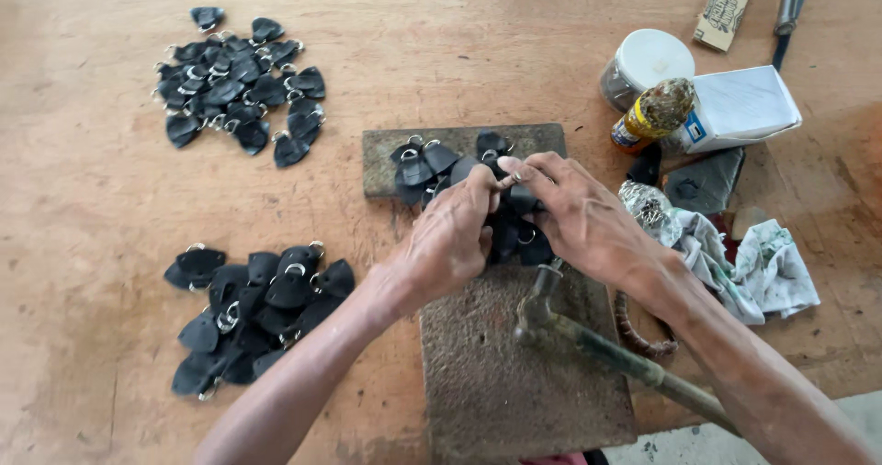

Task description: The person sits at a workbench assembling black leather keychain fobs. They pick up a leather piece, place a metal split ring through its hole on a stone block, and hammer the ring closed, setting finished pieces into a growing pile and repeating the cycle.

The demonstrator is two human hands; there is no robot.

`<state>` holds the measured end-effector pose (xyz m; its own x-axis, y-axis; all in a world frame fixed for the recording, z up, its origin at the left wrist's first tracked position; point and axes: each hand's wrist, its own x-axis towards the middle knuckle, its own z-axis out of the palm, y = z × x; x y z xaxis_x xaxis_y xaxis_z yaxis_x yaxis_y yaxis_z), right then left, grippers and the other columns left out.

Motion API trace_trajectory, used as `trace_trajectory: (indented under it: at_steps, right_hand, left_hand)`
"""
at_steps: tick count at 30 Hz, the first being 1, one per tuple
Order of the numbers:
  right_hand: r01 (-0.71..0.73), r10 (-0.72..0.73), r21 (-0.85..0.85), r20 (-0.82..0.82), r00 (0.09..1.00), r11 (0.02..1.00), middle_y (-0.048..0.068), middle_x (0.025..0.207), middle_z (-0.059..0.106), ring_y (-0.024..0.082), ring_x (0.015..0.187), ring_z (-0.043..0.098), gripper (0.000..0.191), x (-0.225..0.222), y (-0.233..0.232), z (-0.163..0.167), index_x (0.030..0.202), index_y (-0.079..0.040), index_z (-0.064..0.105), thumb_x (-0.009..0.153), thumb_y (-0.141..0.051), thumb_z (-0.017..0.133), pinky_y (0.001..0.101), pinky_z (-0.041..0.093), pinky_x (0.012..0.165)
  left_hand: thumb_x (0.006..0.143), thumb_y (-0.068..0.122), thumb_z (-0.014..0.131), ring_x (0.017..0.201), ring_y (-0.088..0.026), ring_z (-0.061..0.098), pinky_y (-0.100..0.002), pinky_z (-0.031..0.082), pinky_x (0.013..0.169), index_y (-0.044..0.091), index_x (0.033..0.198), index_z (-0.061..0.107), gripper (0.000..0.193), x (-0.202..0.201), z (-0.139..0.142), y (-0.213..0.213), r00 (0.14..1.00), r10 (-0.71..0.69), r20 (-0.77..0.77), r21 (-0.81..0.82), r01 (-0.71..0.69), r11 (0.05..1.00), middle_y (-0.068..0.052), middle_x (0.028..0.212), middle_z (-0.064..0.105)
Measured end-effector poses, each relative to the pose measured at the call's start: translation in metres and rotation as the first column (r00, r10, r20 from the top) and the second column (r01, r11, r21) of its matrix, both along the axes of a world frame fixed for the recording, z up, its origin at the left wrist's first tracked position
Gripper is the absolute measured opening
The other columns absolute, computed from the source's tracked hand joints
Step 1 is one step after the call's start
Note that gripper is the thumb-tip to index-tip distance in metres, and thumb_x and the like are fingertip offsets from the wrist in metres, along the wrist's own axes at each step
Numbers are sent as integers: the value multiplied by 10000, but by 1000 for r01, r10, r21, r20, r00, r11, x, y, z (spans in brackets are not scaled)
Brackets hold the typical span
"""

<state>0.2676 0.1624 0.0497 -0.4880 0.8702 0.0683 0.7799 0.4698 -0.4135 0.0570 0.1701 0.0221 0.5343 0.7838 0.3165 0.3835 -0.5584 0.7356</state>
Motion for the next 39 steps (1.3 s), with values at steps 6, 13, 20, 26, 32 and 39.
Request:
trace_trajectory:
  at_steps: [6,13,20,26,32,39]
  right_hand:
    - [31,-32,30,15,999,999,157,1502,468,334,1304,522,651,-4,-38,6,1513,-76,426,901,-73,646,437,428,1112]
    - [23,-26,177,18,999,984,167,1455,508,319,1311,493,502,-21,-90,-12,1389,-57,568,918,-180,689,448,436,1091]
    - [134,-76,290,-201,977,948,117,1267,652,332,1248,575,316,-19,-136,-22,1180,-38,682,869,-73,725,428,494,1051]
    - [218,-144,292,-254,956,931,104,1213,690,300,1215,592,245,-14,-179,-45,1166,-43,704,930,-99,673,414,511,1022]
    - [289,-251,166,-217,943,943,120,1189,657,261,1063,598,375,-38,-193,-61,1239,-28,683,941,-257,681,386,541,889]
    - [187,-164,124,-175,971,974,116,1204,613,282,1089,597,521,-66,-171,-60,1290,-37,617,874,-330,730,411,528,973]
  left_hand:
    - [892,-83,584,810,-340,603,-466,483,752,37,1034,428,242,-13,-9,-39,976,211,-45,-16,-212,977,-154,841,562]
    - [815,-5,710,880,-407,579,-507,469,745,10,977,438,317,-12,-20,-63,969,240,-61,139,-230,963,-204,895,591]
    - [987,-20,623,784,-351,617,-480,514,699,37,971,487,148,-10,-17,-90,908,394,-140,-129,-412,902,-166,850,613]
    - [824,41,750,745,-306,666,-434,538,688,13,997,485,317,-17,-11,-155,868,495,26,-195,-482,854,-120,828,642]
    - [831,-22,691,928,-320,638,-426,544,810,28,1079,466,338,-39,-19,-166,950,312,22,78,-313,946,-158,1009,609]
    - [969,87,644,931,-179,639,-355,564,815,19,1113,399,292,-39,-34,-158,879,448,166,-457,-334,824,-99,1014,596]
